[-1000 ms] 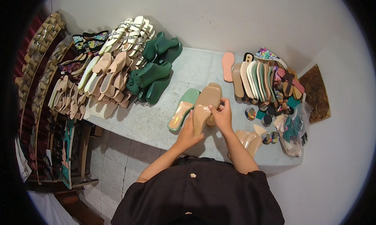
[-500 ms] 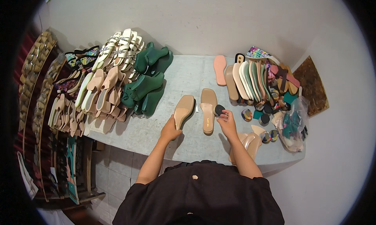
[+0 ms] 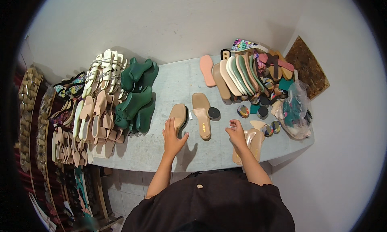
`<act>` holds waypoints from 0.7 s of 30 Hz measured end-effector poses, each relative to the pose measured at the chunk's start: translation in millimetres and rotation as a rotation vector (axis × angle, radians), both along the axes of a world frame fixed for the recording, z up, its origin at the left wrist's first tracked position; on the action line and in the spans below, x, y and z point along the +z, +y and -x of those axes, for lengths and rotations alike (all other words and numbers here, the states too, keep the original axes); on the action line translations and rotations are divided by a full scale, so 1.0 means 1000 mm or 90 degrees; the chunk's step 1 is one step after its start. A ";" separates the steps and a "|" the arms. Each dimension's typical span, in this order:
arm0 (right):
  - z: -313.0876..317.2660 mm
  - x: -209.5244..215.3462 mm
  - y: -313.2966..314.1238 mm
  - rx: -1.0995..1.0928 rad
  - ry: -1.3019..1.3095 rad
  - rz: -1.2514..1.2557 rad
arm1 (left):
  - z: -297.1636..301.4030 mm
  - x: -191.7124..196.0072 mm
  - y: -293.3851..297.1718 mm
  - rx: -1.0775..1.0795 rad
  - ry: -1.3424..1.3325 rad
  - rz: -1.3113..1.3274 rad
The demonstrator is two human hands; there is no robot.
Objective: Organizing and matching various shoe soles with green shoe lasts on a workshop table.
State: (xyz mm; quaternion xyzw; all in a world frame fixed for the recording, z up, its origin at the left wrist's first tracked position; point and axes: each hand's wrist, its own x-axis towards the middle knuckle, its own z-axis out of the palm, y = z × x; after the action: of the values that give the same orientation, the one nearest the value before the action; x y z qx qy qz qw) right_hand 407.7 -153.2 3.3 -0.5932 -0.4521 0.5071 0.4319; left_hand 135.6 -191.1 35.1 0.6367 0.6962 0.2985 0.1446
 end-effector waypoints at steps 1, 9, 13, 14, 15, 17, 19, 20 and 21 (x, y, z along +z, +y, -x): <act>-0.008 -0.003 0.002 -0.004 -0.002 -0.003 | -0.011 0.003 0.001 -0.017 -0.016 -0.039; -0.074 -0.011 0.052 -0.015 -0.305 -0.092 | -0.081 -0.016 -0.002 -0.069 -0.034 0.033; -0.091 0.019 0.080 -0.057 -0.396 -0.110 | -0.086 -0.047 0.010 -0.026 -0.032 0.062; -0.099 0.016 0.089 -0.060 -0.365 -0.125 | -0.085 -0.054 0.016 -0.030 -0.051 0.060; -0.107 0.014 0.094 -0.050 -0.366 -0.122 | -0.087 -0.062 0.020 -0.021 -0.053 0.065; -0.116 0.013 0.104 -0.051 -0.361 -0.129 | -0.088 -0.078 0.035 0.026 -0.091 0.060; -0.119 0.008 0.110 -0.043 -0.340 -0.143 | -0.089 -0.084 0.050 0.033 -0.085 0.069; -0.118 0.008 0.111 -0.034 -0.346 -0.124 | -0.089 -0.085 0.058 0.045 -0.086 0.070; -0.116 0.008 0.112 -0.024 -0.353 -0.105 | -0.088 -0.086 0.064 0.057 -0.086 0.070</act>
State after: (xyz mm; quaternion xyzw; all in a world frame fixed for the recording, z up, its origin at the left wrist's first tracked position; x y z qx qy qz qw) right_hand 523.9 -41.0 11.4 -0.6804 -0.5816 0.2793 0.3476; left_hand 224.0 -127.0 -51.0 0.5744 0.7279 0.3083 0.2126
